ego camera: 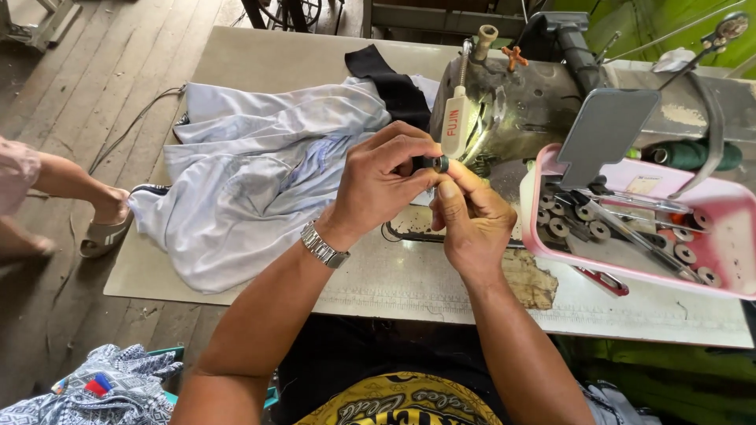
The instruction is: Examining a small elastic loop and searching for parts in a tray at a sewing workstation.
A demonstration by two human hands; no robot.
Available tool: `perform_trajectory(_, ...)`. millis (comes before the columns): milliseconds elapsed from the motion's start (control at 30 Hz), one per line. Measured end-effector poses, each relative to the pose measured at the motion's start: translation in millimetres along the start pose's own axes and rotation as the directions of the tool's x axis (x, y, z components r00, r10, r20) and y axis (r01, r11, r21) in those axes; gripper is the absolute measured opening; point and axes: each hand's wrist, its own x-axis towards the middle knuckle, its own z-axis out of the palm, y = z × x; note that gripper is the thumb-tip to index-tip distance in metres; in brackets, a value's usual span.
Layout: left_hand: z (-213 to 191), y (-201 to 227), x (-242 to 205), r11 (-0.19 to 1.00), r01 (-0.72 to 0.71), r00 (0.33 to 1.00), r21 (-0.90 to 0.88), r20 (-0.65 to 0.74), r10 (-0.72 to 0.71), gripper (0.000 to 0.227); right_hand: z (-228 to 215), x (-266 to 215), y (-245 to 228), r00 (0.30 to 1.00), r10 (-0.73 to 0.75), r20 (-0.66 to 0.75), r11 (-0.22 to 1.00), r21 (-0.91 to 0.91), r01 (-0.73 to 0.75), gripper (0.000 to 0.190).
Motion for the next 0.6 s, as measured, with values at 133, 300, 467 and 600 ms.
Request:
perform_trajectory(133,1.7,0.2,-1.0,0.998,0.032,0.999,-0.047,0.002,-0.032,0.025,-0.1,-0.3,-0.2,0.999,-0.032,0.019,0.999,0.010,0.031,0.028)
perform_trajectory(300,-1.9,-2.4,-0.1,0.997,0.052,0.998,-0.062,0.037,-0.050,0.023,-4.7,-0.6,3.2,0.998,-0.038,0.043,0.999,0.008,0.038,0.029)
perform_trajectory(467,-6.1,-4.6,0.2,0.993,0.071,0.995,-0.095,0.077,-0.064,0.024,-5.6,-1.6,3.3,0.997,-0.033,0.065,0.999,0.003,0.033,0.031)
perform_trajectory(600,-6.5,-5.7,-1.4,0.986,0.116,0.990,-0.121,0.094,-0.105,0.027,-5.5,-0.7,4.4,0.999,-0.011,0.053,1.000,0.008,0.011,0.031)
